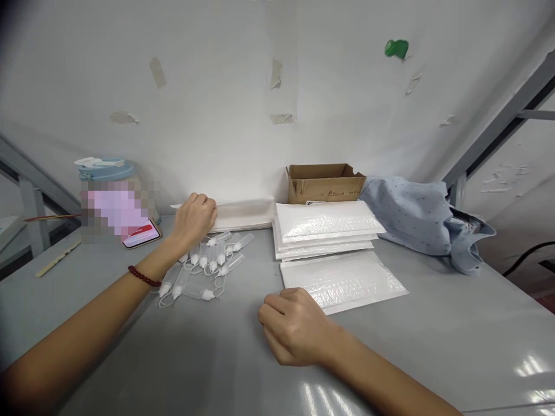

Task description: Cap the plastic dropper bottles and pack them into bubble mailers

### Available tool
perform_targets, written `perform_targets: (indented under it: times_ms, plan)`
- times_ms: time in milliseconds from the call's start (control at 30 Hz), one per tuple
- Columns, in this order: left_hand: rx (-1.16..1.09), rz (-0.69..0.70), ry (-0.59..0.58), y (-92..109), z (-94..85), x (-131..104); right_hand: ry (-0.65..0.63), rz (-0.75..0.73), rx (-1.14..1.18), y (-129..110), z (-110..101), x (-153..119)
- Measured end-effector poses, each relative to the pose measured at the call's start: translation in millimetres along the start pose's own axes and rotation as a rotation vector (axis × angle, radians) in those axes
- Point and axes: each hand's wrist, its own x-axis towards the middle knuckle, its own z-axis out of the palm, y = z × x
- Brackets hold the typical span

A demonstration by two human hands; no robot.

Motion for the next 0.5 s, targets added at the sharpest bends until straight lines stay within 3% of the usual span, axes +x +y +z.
perform_targets:
  times_ms: [133,200,267,300,367,433,500]
  plan:
    - [-0.013,-0.047,0.193,-14,-17.8,-11,0.041,0.139,0.083,1,-3,1]
    - [-0.053,0.014,0.313,-15,-30.8,-29,0.064,0.266,0.137,2,-6,4]
    - [-0.188,0.272,0.573,-10,-45.0,-54,0.103,0.532,0.39,6,-13,7]
    - [-0.248,0.387,0.632,-5,-52.2,-68,0.127,0.716,0.61,10,-17,8]
    - [-0.336,0.543,0.648,9,-65.5,-94,0.185,1.06,1.131,18,-30,9]
    - [-0.356,0.681,0.593,24,-76.1,-114,0.183,1.122,1.235,29,-46,9]
    - [-0.375,0.735,0.536,37,-82.4,-127,0.051,1.175,1.38,39,-61,7]
